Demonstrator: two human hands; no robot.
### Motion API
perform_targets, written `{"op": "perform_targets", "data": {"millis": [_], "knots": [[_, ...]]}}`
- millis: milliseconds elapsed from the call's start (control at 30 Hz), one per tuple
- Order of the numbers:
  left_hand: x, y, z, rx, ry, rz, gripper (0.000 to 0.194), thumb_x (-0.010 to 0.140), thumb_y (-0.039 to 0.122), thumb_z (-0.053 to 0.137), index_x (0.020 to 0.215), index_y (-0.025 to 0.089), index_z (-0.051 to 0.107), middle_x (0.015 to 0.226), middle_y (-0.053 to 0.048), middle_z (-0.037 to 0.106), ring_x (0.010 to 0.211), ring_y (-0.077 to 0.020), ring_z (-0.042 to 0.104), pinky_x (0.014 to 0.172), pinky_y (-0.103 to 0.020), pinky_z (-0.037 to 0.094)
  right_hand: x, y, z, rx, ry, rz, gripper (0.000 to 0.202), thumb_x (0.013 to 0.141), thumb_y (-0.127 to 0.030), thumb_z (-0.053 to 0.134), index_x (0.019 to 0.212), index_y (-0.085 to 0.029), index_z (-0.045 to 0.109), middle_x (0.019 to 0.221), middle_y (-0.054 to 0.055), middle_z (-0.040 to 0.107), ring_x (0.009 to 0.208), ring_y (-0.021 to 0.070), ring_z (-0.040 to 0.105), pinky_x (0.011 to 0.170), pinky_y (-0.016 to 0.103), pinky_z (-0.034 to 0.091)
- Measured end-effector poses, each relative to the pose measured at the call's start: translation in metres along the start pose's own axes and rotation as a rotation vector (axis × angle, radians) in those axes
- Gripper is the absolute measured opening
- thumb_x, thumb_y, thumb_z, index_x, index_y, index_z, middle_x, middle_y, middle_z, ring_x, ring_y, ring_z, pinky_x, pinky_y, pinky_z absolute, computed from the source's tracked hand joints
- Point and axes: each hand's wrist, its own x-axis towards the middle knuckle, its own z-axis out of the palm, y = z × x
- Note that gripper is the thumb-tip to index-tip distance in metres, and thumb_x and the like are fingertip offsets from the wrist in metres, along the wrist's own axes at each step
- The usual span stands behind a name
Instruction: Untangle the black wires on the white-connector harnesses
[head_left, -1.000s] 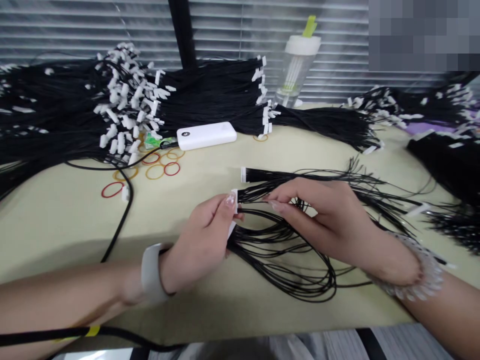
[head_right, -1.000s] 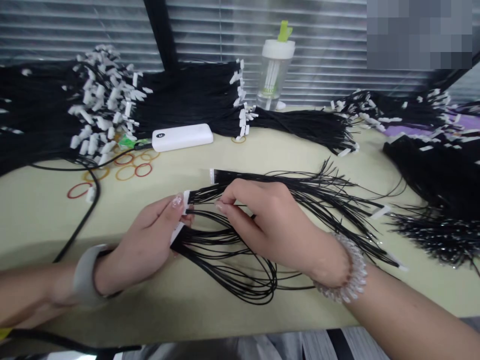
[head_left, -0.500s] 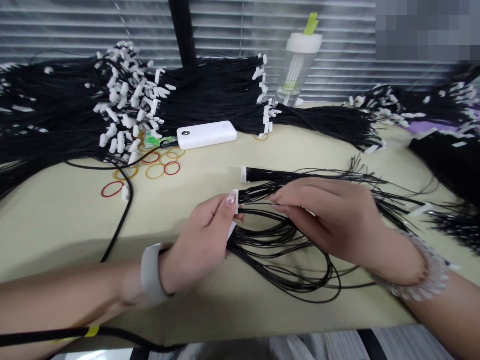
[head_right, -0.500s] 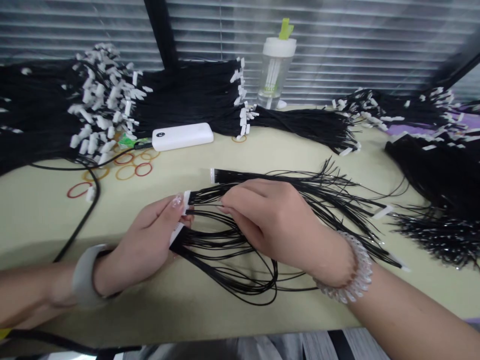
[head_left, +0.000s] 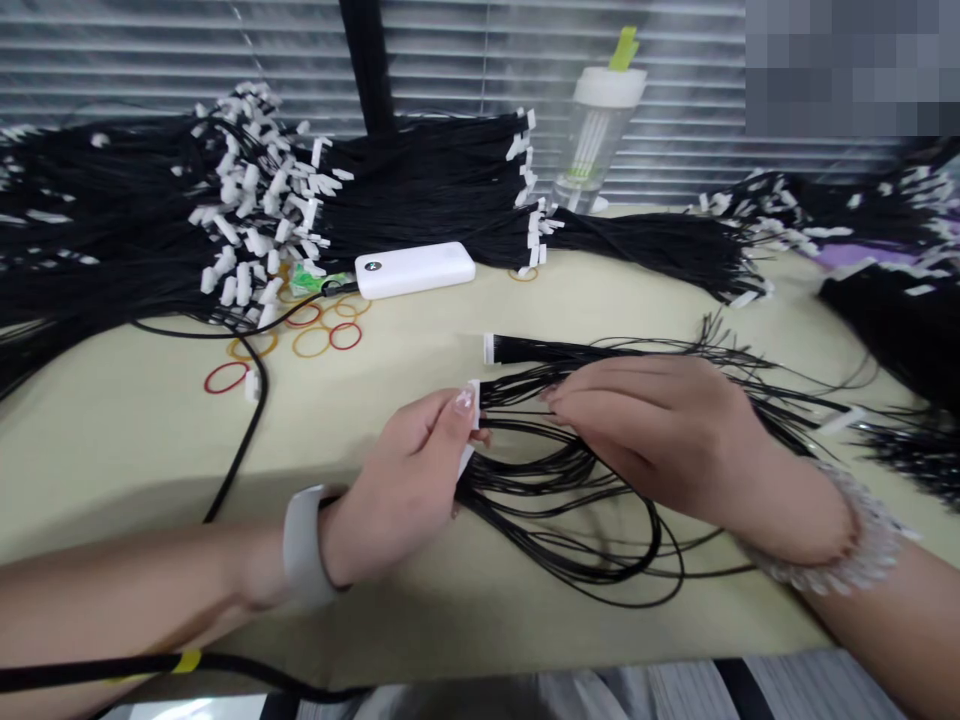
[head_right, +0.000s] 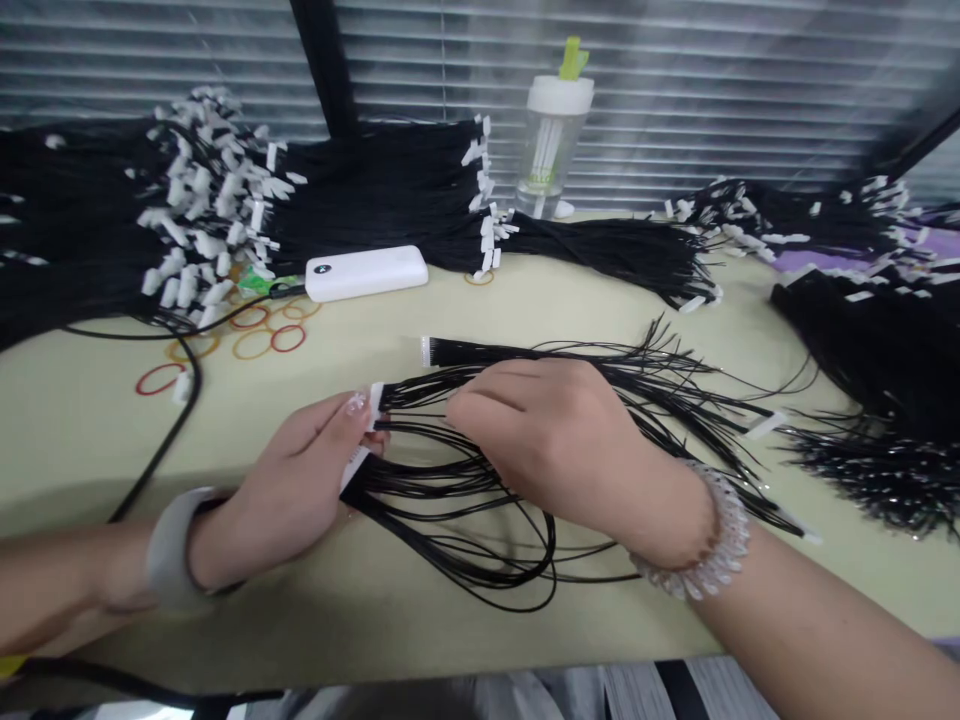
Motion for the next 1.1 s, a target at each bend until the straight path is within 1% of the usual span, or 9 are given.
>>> {"op": "perform_targets", "data": {"millis": [100,233,433,567,733,867,933,1000,1100], "knots": [[0.0,0.001,0.0,0.0,-0.017,0.018,0.036,0.086,0.043,0.031,0.066,0.017,0.045,0.06,0.003,0.044,0.056,-0.0086,0.039,0.055,-0.022,0.034,0.001,0.001,-0.001,-0.067,0.002,-0.083,0.01,0.079,-0.01,0.047,0.082,-0.015,0.055,0.087,0.006,0.061,0.08,0.0146,0.055,0.064,0.026,0.044],[0.001,0.002,0.0,0.051,-0.028,0.051,0.035,0.087,0.04,0.031,0.065,0.017,0.044,0.06,0.003,0.042,0.058,-0.009,0.038,0.056,-0.022,0.034,0.003,-0.003,0.0,-0.106,-0.007,-0.106,0.011,0.082,-0.012,0.045,0.08,-0.015,0.055,0.085,0.006,0.061,0.081,0.0153,0.054,0.065,0.027,0.043],[-0.001,0.006,0.0,0.144,-0.099,0.133,0.034,0.087,0.037,0.031,0.063,0.016,0.043,0.06,0.003,0.043,0.057,-0.0092,0.037,0.052,-0.021,0.032,0.007,-0.016,0.003,-0.007,-0.057,-0.047,0.017,0.085,-0.02,0.041,0.08,-0.014,0.056,0.073,0.004,0.056,0.068,0.0117,0.049,0.062,0.025,0.039],[-0.002,0.008,0.0,0.177,-0.12,0.147,0.033,0.087,0.036,0.03,0.063,0.017,0.042,0.06,0.003,0.043,0.057,-0.0095,0.038,0.054,-0.021,0.033,0.008,-0.019,0.004,-0.019,-0.085,-0.033,0.021,0.086,-0.022,0.039,0.077,-0.014,0.057,0.065,0.002,0.051,0.061,0.0113,0.043,0.058,0.025,0.034],[-0.002,0.008,0.001,0.194,-0.108,0.15,0.034,0.087,0.037,0.03,0.064,0.016,0.044,0.061,0.002,0.045,0.058,-0.0106,0.041,0.055,-0.022,0.034,0.008,-0.018,0.007,-0.021,-0.107,-0.033,0.021,0.086,-0.02,0.038,0.077,-0.015,0.056,0.068,0.002,0.052,0.062,0.0113,0.043,0.058,0.025,0.033],[-0.002,0.005,0.001,0.129,-0.075,0.109,0.034,0.086,0.04,0.03,0.069,0.017,0.048,0.064,0.001,0.048,0.061,-0.0115,0.043,0.057,-0.023,0.036,0.007,-0.009,0.005,-0.109,-0.121,0.1,0.012,0.084,-0.023,0.043,0.077,-0.017,0.051,0.071,0.001,0.052,0.064,0.0109,0.045,0.057,0.023,0.033],[-0.001,0.002,0.002,0.083,-0.021,0.079,0.034,0.086,0.042,0.031,0.071,0.017,0.049,0.066,0.0,0.051,0.063,-0.0124,0.045,0.058,-0.023,0.038,0.008,-0.003,0.0,-0.13,-0.078,0.188,0.018,0.079,-0.034,0.052,0.079,-0.017,0.049,0.075,0.001,0.051,0.066,0.0115,0.045,0.057,0.023,0.034],[0.0,0.001,0.002,0.048,0.051,0.044,0.035,0.085,0.044,0.032,0.072,0.017,0.05,0.068,0.0,0.054,0.064,-0.013,0.048,0.057,-0.023,0.039,0.008,0.002,-0.008,-0.125,0.045,0.252,0.033,0.069,-0.045,0.061,0.077,-0.016,0.047,0.08,0.004,0.048,0.071,0.0127,0.045,0.059,0.023,0.036],[0.001,0.002,0.003,-0.002,0.116,-0.037,0.038,0.083,0.048,0.032,0.074,0.017,0.052,0.069,0.0,0.055,0.056,-0.0117,0.048,0.047,-0.022,0.038,0.008,0.006,-0.022,-0.13,0.206,0.318,0.039,0.065,-0.05,0.063,0.068,-0.015,0.045,0.075,0.004,0.046,0.066,0.0112,0.042,0.057,0.023,0.035]]}}
